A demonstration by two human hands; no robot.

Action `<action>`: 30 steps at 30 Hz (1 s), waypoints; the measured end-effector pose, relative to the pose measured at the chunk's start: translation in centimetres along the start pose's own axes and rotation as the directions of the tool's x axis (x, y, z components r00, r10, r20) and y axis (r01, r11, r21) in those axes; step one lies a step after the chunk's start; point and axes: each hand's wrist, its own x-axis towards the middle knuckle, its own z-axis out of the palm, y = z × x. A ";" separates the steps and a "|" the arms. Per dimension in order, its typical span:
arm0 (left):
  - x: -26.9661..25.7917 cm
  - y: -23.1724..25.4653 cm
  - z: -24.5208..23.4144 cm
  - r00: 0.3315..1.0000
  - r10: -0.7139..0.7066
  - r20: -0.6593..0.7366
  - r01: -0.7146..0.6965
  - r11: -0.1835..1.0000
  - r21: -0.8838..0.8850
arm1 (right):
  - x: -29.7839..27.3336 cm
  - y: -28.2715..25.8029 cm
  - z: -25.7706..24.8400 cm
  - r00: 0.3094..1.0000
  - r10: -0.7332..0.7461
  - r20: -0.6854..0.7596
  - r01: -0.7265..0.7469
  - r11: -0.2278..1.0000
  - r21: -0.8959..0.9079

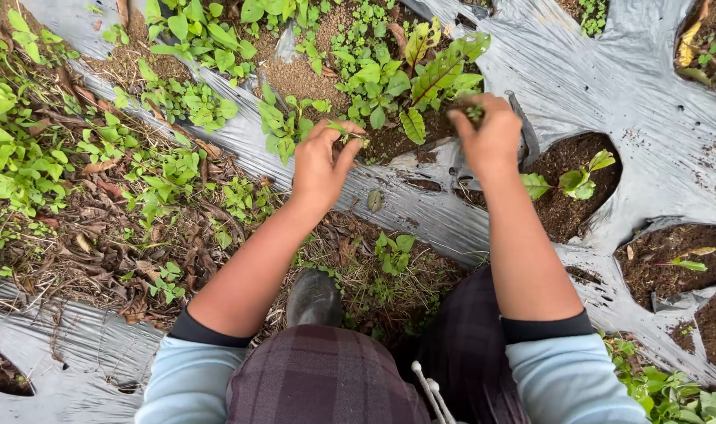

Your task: The person kneels on the ground and removes weeds by hand from around small plants growing in holes in a plastic sheet. The person pulls the weeds out and places them aside.

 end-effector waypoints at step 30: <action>3.2 -7.1 7.0 0.945 0.203 0.257 -0.321 0.726 0.609 | 0.8 -4.4 -7.8 0.902 0.355 0.244 -0.294 0.093 0.951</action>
